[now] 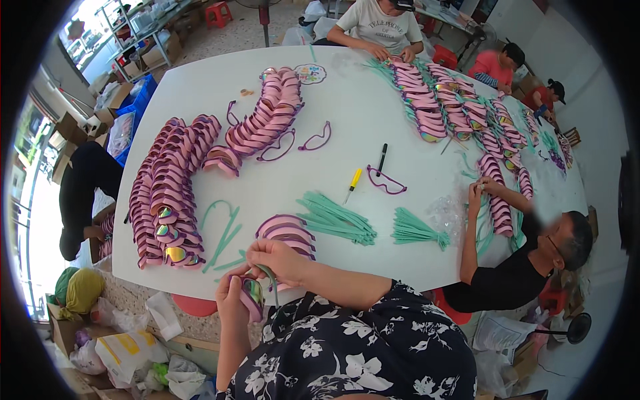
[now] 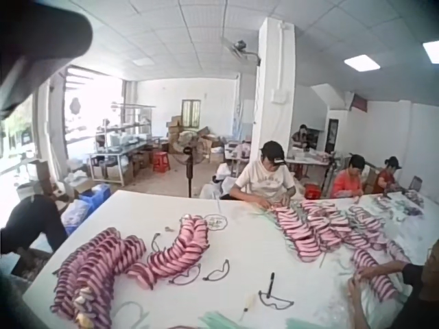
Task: The recorder is assembling eyewear or masks by attaching green straps/bands to pink/purple mask frames at a production table.
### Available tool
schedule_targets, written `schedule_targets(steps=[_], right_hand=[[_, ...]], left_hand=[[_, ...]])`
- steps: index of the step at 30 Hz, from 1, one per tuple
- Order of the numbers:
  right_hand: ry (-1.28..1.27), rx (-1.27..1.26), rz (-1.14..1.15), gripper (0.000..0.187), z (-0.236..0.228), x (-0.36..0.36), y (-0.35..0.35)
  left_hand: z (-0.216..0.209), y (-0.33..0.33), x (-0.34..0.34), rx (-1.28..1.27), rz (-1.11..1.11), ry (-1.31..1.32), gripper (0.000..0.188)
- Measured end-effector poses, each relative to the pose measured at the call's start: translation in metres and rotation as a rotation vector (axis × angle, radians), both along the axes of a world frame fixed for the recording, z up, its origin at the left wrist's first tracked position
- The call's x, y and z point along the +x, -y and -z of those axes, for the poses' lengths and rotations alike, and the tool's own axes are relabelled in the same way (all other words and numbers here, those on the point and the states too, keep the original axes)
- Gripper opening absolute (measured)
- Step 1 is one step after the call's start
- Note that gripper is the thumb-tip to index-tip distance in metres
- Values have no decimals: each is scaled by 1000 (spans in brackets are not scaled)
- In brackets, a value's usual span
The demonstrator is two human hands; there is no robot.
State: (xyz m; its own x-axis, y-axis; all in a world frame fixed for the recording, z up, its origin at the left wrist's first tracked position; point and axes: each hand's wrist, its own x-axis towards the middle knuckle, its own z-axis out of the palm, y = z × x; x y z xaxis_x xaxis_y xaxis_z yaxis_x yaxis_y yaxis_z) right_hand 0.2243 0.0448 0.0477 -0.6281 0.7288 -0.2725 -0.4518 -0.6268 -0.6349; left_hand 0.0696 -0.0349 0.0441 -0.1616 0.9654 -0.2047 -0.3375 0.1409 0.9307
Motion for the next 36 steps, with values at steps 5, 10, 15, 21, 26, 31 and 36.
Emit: schedule_targets(steps=[5,10,15,21,26,31,36], right_hand=[[-72,-134,135,13,-16,0,-19],[-94,-14,356,15,-7,10,-56],[-50,-76,463,16,-31,7,-49],[-46,6,467,18,-31,-28,-32],[42,-12,502,18,-55,-81,2],[15,-14,543,16,-52,-105,11],[25,-48,663,16,-50,-95,8]], left_hand=[[-4,7,-6,-11,449,19,33],[-6,7,-3,-85,577,157,40],[-12,16,-13,-96,711,384,33],[0,24,-68,-77,482,304,29],[4,13,-114,191,462,13,25],[12,21,-129,67,765,93,29],[4,42,-135,17,884,284,32]])
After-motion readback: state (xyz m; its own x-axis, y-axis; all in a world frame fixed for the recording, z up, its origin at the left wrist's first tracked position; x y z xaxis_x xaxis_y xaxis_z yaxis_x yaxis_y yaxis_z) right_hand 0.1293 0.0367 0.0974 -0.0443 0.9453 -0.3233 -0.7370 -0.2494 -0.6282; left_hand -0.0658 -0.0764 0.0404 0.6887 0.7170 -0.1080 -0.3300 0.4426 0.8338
